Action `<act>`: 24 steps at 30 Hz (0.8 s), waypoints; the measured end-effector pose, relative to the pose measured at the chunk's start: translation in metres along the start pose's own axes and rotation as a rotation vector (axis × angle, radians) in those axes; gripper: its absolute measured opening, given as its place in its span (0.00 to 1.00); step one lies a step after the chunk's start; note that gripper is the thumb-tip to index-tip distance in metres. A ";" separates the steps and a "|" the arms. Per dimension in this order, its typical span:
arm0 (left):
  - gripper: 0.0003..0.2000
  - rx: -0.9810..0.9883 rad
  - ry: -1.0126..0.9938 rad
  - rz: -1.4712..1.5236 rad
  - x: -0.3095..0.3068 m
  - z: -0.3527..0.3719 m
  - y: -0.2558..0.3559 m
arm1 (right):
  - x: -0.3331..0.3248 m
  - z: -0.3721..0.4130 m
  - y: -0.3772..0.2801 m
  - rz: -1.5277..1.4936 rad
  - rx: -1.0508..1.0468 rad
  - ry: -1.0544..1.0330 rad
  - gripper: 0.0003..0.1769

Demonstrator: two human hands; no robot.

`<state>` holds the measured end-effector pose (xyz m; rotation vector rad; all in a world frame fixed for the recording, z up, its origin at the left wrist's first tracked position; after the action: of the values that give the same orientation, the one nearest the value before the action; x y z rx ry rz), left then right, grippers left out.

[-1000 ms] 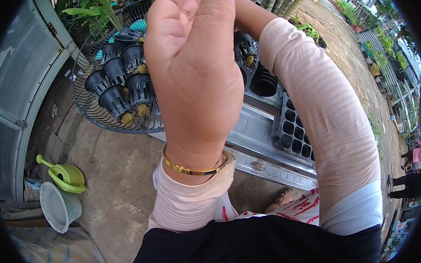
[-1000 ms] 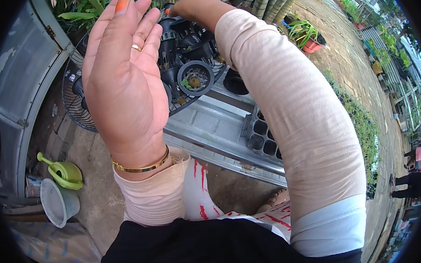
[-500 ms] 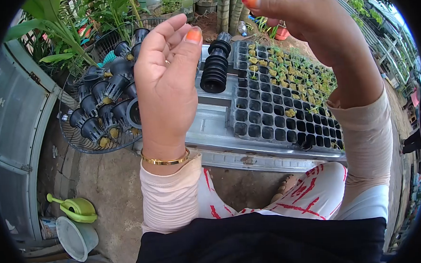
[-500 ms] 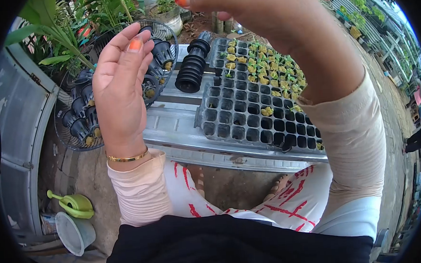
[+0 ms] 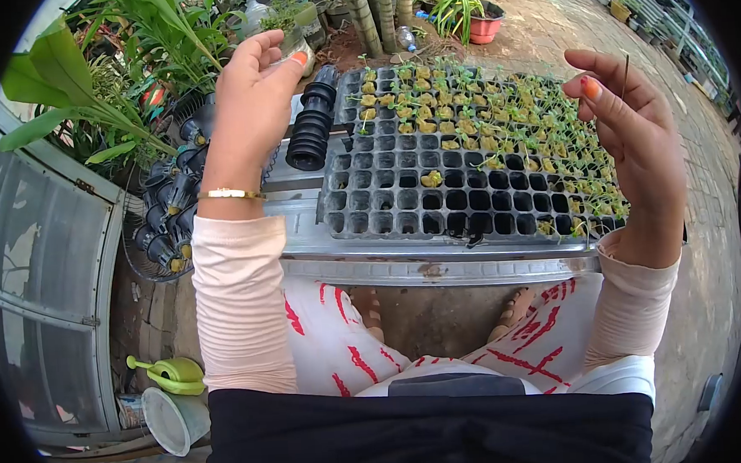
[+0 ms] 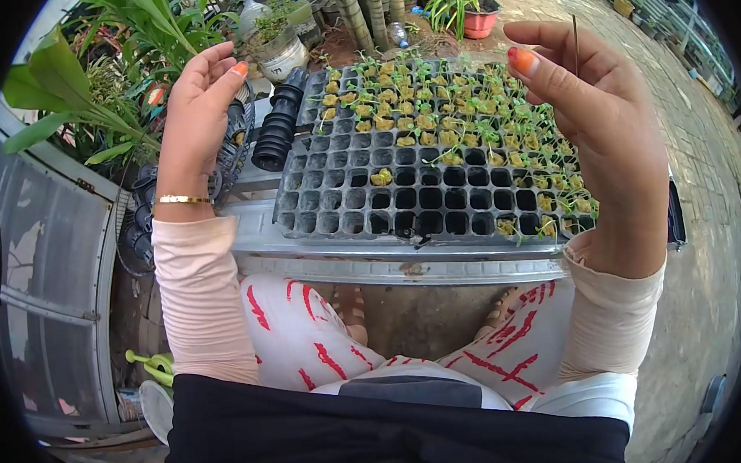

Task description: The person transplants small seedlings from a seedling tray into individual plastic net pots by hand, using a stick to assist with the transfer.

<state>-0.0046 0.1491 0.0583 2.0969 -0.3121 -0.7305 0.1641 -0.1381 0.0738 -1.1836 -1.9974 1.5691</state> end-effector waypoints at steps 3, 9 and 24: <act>0.25 -0.079 -0.068 -0.292 0.021 -0.054 -0.051 | -0.014 0.001 0.008 -0.068 0.011 0.010 0.20; 0.26 -0.283 -0.302 -0.842 0.069 -0.091 -0.103 | -0.044 0.011 0.014 -0.138 0.033 0.069 0.19; 0.11 -0.286 -0.617 -0.980 0.064 -0.088 -0.140 | -0.051 0.007 0.022 -0.047 0.016 0.029 0.21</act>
<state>0.0940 0.2598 -0.0391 1.6202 0.5262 -1.8700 0.1983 -0.1806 0.0630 -1.1393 -1.9762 1.5334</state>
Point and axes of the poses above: each hand's wrist, its own z-axis away from the middle knuckle, its own x-axis out of the palm, y = z × x, the point moved 5 cm from there along -z, towards the middle knuckle, and after that the axes turned 2 degrees about z, right-handed, at the moved point
